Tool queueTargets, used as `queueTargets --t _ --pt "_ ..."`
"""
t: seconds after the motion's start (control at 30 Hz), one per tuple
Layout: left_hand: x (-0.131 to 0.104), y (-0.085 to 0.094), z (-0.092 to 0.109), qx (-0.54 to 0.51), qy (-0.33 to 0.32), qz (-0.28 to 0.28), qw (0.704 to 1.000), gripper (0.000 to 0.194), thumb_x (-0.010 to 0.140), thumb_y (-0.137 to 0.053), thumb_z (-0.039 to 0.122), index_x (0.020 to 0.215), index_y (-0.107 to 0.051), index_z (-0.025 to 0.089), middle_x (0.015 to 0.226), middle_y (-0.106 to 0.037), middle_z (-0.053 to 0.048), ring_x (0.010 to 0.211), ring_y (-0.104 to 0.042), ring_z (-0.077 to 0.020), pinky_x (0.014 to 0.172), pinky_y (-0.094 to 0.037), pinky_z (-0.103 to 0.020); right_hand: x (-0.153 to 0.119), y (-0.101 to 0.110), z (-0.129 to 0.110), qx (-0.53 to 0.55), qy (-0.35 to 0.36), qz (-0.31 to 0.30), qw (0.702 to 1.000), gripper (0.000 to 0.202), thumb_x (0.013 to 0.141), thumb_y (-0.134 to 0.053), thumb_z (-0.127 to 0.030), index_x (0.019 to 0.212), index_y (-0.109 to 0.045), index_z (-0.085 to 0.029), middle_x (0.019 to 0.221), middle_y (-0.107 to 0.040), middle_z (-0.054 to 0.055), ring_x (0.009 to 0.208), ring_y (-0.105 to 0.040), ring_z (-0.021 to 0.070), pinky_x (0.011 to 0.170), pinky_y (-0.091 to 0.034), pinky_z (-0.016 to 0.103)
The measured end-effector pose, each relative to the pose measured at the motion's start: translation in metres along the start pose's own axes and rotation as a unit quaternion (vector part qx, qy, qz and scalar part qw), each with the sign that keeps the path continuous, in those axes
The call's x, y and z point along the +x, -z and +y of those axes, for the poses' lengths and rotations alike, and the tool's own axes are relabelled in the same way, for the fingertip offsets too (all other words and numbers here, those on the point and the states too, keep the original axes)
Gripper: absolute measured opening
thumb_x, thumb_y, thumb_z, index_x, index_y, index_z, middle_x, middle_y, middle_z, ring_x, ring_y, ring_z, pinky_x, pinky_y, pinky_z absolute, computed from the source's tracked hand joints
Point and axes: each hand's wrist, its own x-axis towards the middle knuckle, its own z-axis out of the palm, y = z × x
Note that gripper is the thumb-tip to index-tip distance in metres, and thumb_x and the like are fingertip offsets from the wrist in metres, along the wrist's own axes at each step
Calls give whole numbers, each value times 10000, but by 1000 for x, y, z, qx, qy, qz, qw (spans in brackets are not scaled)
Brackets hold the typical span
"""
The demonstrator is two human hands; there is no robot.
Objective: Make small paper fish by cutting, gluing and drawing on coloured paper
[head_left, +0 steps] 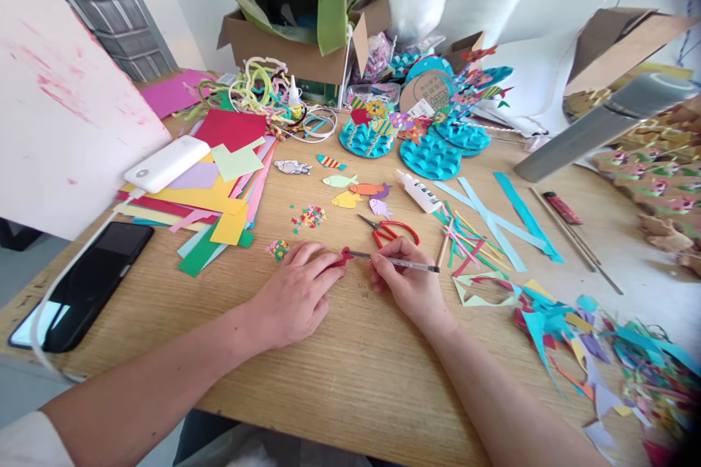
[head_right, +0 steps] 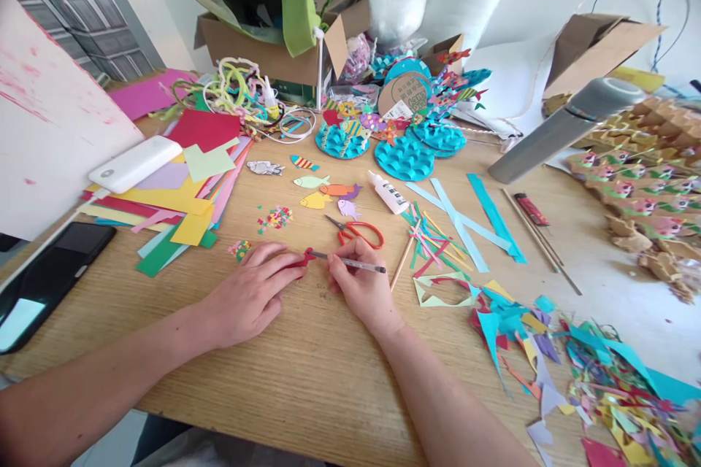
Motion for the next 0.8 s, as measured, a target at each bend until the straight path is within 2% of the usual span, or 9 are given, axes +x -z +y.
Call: queueTargets --t 0.37,0.8 --pt "0 1 -1 -5 -4 -1 1000 493 826 -487 74 1310 -562 133 1384 -546 -76 1284 -370 -286 1140 -328 -505 -2 0 -5 -5 5 22 1000 287 745 -740 -422 697 -536 -226 545 -596 -22 414 -550 131 375 -479 244" --pt "0 0 -3 -9 -10 2 1000 474 821 -486 56 1278 -580 137 1382 -555 -69 1292 -364 -293 1127 -348 -514 -1 -1 -3 -35 18 4 999 321 752 -741 -470 711 -540 -222 521 -590 -23 408 -545 131 373 -485 246"
